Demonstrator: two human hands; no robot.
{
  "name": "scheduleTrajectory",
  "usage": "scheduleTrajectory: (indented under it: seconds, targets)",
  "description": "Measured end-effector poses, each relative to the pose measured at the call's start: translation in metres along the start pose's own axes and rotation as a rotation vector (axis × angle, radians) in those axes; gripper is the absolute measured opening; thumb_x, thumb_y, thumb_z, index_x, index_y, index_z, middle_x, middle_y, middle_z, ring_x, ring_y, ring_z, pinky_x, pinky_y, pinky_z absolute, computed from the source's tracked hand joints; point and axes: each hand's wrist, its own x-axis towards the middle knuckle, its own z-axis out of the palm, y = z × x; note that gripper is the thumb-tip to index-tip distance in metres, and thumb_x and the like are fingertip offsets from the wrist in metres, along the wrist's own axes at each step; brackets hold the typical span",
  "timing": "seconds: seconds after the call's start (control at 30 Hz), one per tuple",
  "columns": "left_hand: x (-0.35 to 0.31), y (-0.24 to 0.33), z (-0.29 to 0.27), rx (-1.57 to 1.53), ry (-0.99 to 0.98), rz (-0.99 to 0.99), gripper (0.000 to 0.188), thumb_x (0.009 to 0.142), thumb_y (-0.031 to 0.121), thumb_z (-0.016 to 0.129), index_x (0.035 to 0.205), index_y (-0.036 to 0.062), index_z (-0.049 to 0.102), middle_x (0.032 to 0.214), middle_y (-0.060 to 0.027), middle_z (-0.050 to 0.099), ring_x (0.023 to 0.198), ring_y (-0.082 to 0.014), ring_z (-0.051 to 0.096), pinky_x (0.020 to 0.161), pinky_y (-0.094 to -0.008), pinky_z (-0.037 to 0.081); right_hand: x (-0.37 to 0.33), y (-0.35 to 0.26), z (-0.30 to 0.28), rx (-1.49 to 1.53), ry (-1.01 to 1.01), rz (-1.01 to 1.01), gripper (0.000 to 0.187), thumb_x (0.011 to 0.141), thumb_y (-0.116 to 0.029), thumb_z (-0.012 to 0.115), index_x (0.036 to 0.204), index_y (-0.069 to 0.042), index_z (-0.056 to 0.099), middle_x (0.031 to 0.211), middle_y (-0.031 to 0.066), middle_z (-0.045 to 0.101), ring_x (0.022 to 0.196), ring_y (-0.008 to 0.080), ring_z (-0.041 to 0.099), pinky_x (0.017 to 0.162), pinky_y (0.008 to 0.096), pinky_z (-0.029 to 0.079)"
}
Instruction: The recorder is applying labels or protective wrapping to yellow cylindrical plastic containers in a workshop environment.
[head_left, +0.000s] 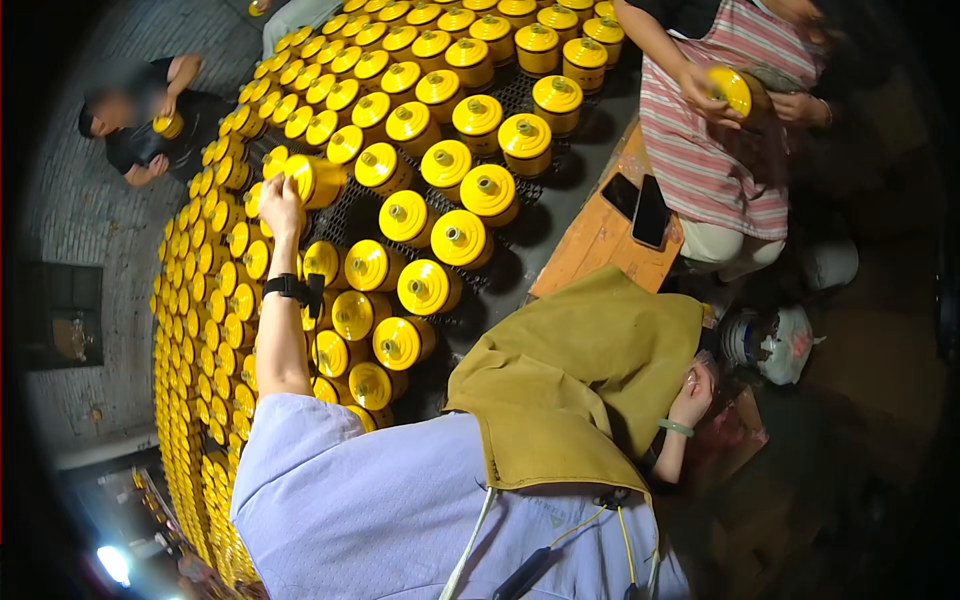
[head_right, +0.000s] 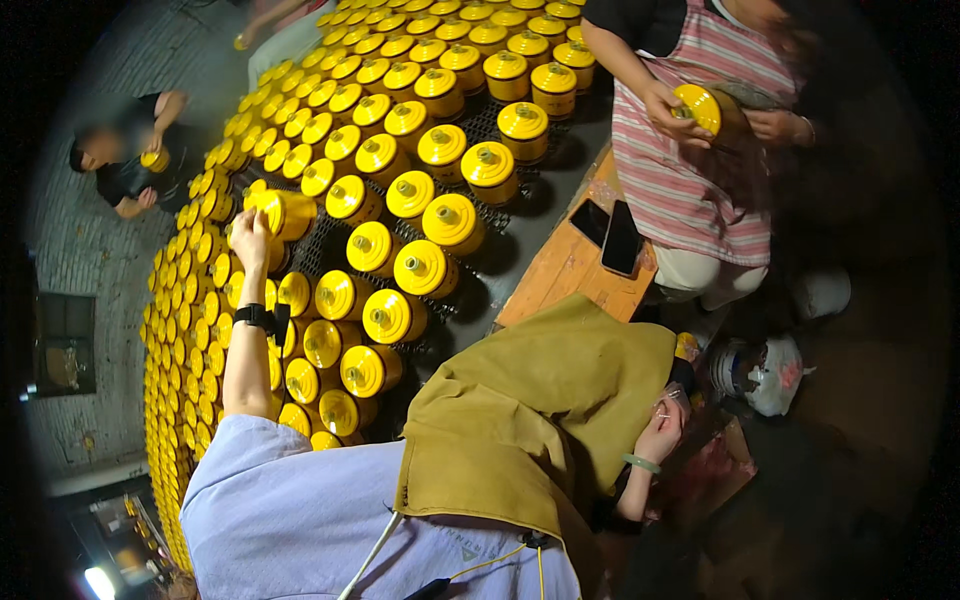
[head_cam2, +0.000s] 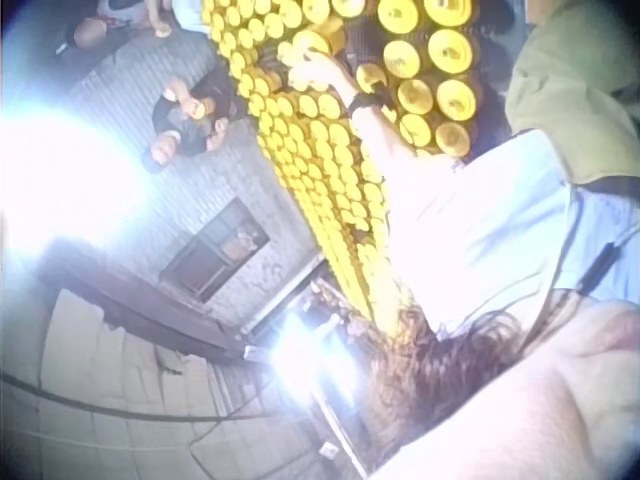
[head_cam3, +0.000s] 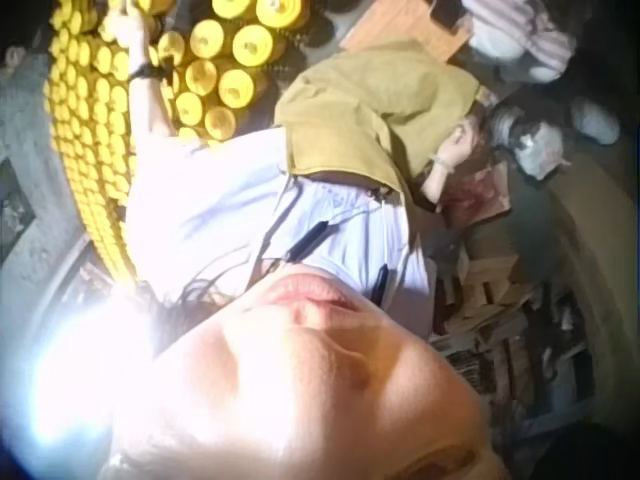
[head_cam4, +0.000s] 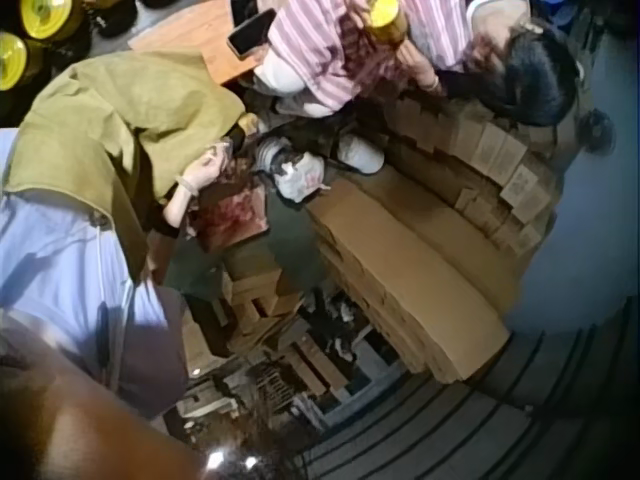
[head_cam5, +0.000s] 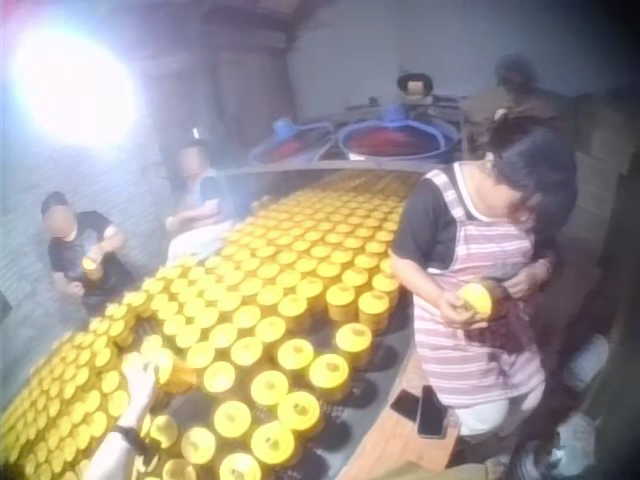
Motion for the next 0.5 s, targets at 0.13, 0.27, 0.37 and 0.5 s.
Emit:
scheduleTrajectory:
  seconds: [0.13, 0.27, 0.37, 0.5]
  targets:
    - [-0.038, -0.115, 0.029, 0.255, -0.199, -0.02, 0.027, 0.09, 0.013, 0.056, 0.11, -0.0033, 0.063, 0.106, -0.0196, 0.066, 0.102, -0.0348, 0.06, 0.09, -0.0391, 0.048, -0.012, -0.016, -0.005, 0.052, -0.052, -0.13, 0.031, 0.093, -0.008, 0.048, 0.118, 0.0, 0.063, 0.122, 0.0161, 0.062, 0.114, 0.0294, 0.058, 0.1, 0.0354, 0.043]
    - [-0.062, -0.111, 0.07, 0.031, -0.499, -0.052, 0.029, 0.098, 0.012, 0.046, 0.123, 0.0044, 0.06, 0.12, -0.0185, 0.062, 0.109, -0.0265, 0.059, 0.092, -0.0337, 0.048, -0.028, -0.035, -0.01, -0.021, 0.0, -0.017, 0.036, 0.086, -0.012, 0.058, 0.121, -0.002, 0.06, 0.117, 0.018, 0.062, 0.114, 0.0311, 0.055, 0.098, 0.0397, 0.042]
    - [-0.054, -0.051, 0.103, 0.08, -0.426, 0.067, 0.03, 0.098, 0.012, 0.046, 0.123, 0.0038, 0.06, 0.121, -0.0183, 0.062, 0.11, -0.0262, 0.059, 0.093, -0.0336, 0.047, -0.031, -0.039, -0.001, 0.015, 0.183, -0.198, 0.031, 0.086, -0.016, 0.067, 0.112, -0.002, 0.059, 0.097, 0.0131, 0.067, 0.089, 0.027, 0.067, 0.081, 0.0356, 0.051]
    - [-0.041, 0.024, 0.134, 0.054, -0.389, 0.143, 0.03, 0.098, 0.013, 0.046, 0.123, 0.003, 0.06, 0.121, -0.018, 0.062, 0.111, -0.0258, 0.058, 0.094, -0.0334, 0.046, -0.023, -0.036, 0.015, 0.122, 0.286, 0.254, 0.031, 0.087, -0.02, 0.072, 0.102, -0.002, 0.051, 0.093, 0.0097, 0.066, 0.08, 0.0172, 0.065, 0.074, 0.034, 0.053]
